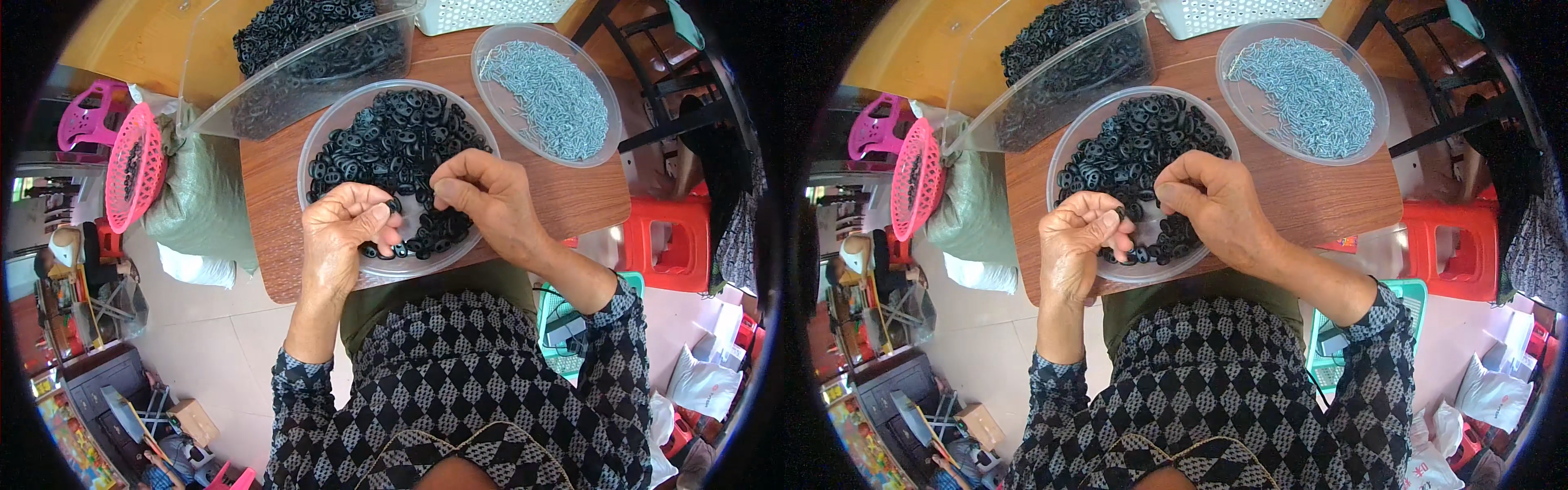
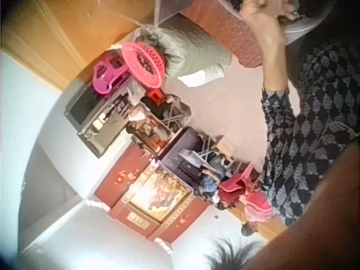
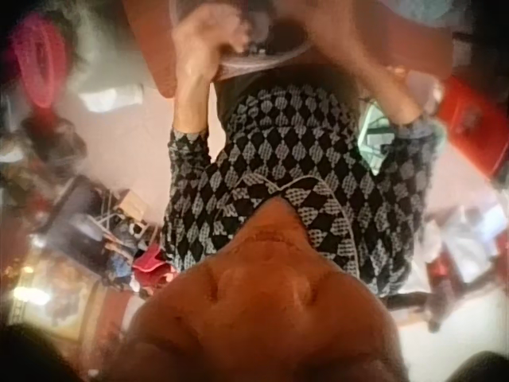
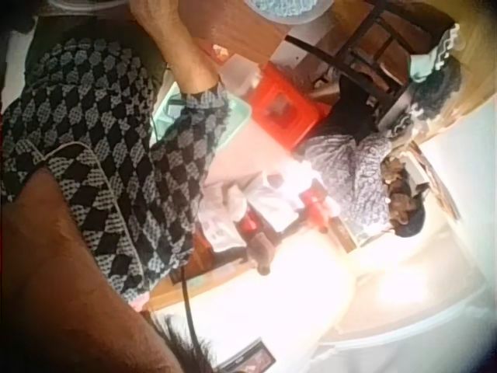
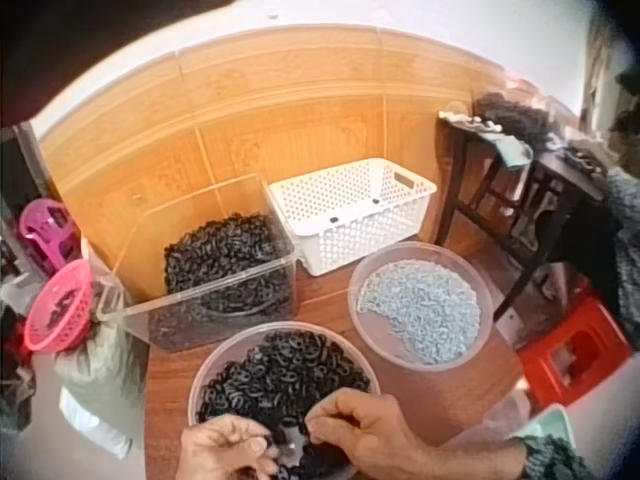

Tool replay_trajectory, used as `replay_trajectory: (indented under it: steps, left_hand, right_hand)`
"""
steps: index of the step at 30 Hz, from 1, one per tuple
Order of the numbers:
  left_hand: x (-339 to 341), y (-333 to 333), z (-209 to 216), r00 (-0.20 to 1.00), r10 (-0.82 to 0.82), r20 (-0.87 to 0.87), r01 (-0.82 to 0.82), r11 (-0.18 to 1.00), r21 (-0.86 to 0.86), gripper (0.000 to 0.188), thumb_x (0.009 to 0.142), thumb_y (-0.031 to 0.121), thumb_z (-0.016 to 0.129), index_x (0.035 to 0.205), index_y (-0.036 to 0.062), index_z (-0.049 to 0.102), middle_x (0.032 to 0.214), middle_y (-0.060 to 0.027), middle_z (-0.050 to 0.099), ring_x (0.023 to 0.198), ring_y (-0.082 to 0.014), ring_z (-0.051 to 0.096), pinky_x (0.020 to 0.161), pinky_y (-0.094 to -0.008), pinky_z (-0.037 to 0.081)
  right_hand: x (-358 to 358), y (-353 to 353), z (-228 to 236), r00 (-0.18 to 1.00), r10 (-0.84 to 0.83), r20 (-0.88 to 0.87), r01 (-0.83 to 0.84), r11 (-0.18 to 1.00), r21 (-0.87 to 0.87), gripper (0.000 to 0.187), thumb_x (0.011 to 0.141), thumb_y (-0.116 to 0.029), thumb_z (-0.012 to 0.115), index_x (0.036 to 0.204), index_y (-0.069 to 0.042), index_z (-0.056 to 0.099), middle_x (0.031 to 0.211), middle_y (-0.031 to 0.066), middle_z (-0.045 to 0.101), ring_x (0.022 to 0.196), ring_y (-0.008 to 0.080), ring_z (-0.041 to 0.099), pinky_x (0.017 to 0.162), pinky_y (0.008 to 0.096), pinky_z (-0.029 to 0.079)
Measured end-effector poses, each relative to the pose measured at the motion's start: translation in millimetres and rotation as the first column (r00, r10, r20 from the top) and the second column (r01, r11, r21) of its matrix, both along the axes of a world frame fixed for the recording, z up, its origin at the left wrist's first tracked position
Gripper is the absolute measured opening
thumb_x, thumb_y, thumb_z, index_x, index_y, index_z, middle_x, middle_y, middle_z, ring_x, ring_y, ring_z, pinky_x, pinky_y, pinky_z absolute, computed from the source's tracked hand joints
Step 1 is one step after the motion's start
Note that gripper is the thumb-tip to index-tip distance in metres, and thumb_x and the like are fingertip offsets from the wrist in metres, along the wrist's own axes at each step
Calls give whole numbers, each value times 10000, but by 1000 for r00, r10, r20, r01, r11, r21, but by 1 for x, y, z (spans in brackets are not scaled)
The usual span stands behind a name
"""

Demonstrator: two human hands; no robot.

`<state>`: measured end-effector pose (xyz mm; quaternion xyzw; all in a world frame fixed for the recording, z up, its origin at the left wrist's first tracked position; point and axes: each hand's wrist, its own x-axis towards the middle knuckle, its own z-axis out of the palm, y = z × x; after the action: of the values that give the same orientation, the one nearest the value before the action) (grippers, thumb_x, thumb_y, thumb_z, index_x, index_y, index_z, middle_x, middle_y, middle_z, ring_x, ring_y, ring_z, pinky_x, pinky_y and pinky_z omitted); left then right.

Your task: The person repeatedly picks small black plastic fasteners from a bowl and inserts small metal pins into them by hand. They handle the fasteners one at a time, inserting the pins and placing the assembled units back into the same bowl.

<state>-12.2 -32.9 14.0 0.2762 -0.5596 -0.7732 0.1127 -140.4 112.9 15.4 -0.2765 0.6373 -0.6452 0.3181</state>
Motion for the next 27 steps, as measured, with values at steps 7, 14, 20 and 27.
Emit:
replay_trajectory:
  steps: [7,14,20,27]
  left_hand:
    - [0,12,4,992,93,-82,-70,965,253,97,857,30,586,908,-52,580,750,-141,644,562,-159,615,471,-256,498]
    - [0,19,3,981,127,-147,-80,953,291,145,881,38,558,995,-51,567,779,-129,639,577,-166,621,483,-276,526]
    - [1,22,2,974,156,-162,-134,981,140,121,890,54,550,957,-45,567,778,-138,635,575,-173,620,476,-284,521]
    - [3,19,0,974,172,-146,-120,942,313,149,910,111,540,925,-31,579,750,-130,630,556,-173,607,466,-268,500]
  right_hand:
    - [19,-13,0,994,-14,107,29,989,-146,41,831,-25,587,842,5,613,754,9,598,721,62,526,639,229,434]
    - [24,-23,-5,975,-66,-212,32,987,-159,38,821,-38,584,818,-33,621,706,32,571,737,129,526,692,284,424]
    - [23,-27,-5,997,-22,-75,9,987,-159,39,825,-41,582,809,-16,607,710,31,574,719,119,532,680,285,431]
    - [24,-27,-11,999,-16,46,25,979,-202,71,869,-41,560,825,12,581,736,23,581,665,63,537,558,213,457]
